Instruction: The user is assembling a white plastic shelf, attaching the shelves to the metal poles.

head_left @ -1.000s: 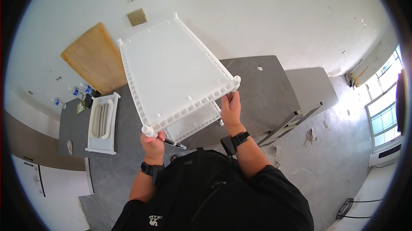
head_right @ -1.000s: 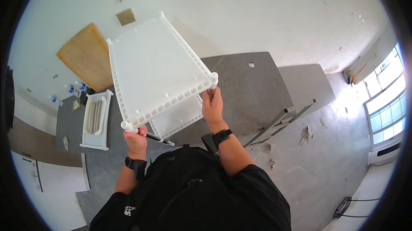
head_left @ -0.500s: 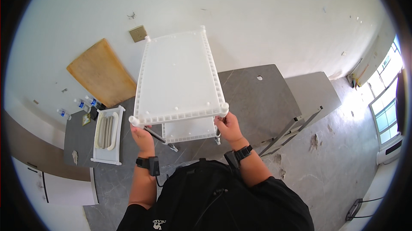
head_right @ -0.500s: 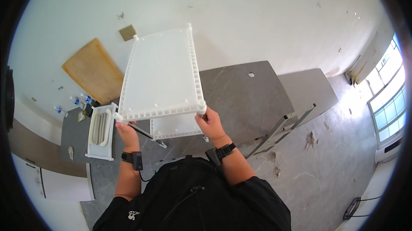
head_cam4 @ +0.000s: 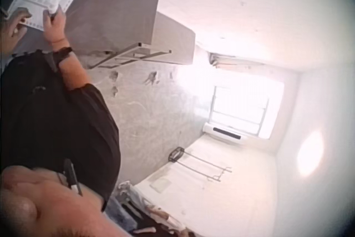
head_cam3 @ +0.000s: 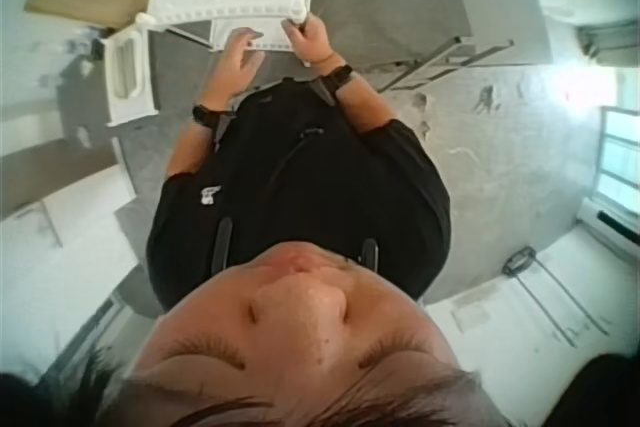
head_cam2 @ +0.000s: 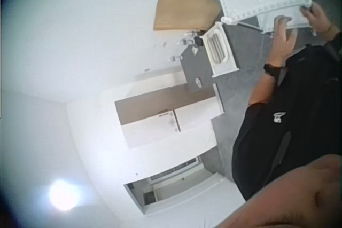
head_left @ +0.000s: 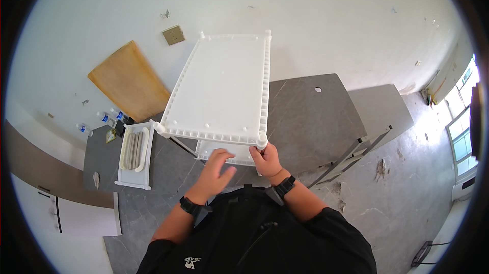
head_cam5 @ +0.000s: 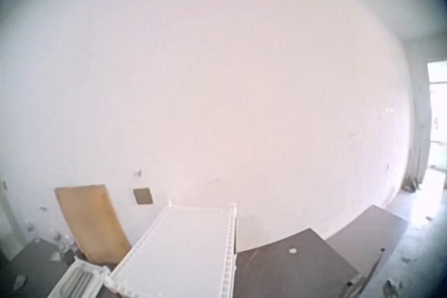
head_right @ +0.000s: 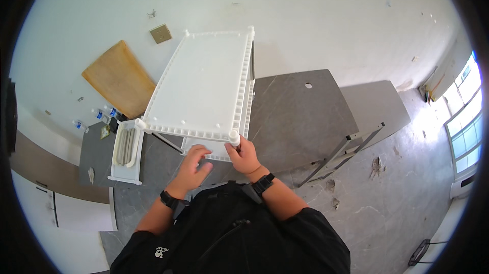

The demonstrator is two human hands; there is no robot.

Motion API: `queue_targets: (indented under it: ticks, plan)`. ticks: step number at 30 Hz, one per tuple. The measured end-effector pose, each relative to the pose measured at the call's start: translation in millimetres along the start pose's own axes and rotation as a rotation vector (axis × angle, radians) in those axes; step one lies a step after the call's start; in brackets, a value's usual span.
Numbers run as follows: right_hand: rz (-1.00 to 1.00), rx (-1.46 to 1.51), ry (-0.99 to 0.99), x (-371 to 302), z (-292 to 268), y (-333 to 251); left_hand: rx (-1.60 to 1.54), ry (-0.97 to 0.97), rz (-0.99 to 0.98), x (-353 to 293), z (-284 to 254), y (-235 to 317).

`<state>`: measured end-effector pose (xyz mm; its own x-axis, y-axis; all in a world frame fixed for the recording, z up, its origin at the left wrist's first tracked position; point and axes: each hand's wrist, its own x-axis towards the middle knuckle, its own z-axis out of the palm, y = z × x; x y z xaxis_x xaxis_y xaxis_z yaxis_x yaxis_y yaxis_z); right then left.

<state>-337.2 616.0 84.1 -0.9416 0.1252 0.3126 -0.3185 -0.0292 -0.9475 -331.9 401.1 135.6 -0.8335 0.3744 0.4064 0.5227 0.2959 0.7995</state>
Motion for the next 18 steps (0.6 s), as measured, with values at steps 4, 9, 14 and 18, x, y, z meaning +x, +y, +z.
queue_targets:
  ticks: [4,9,14,18]
  plan:
    - [-0.037,-0.144,0.133,-8,29,15,-0.090,-0.207,0.036,27,15,24]
    - [-0.290,-0.225,0.088,-5,55,20,-0.553,-0.178,-0.259,27,34,28]
    - [-0.367,-0.210,-0.019,1,47,12,-0.654,0.010,-0.140,25,45,35]
    - [-0.312,-0.045,-0.107,2,34,25,-0.675,0.020,-0.096,23,45,17]
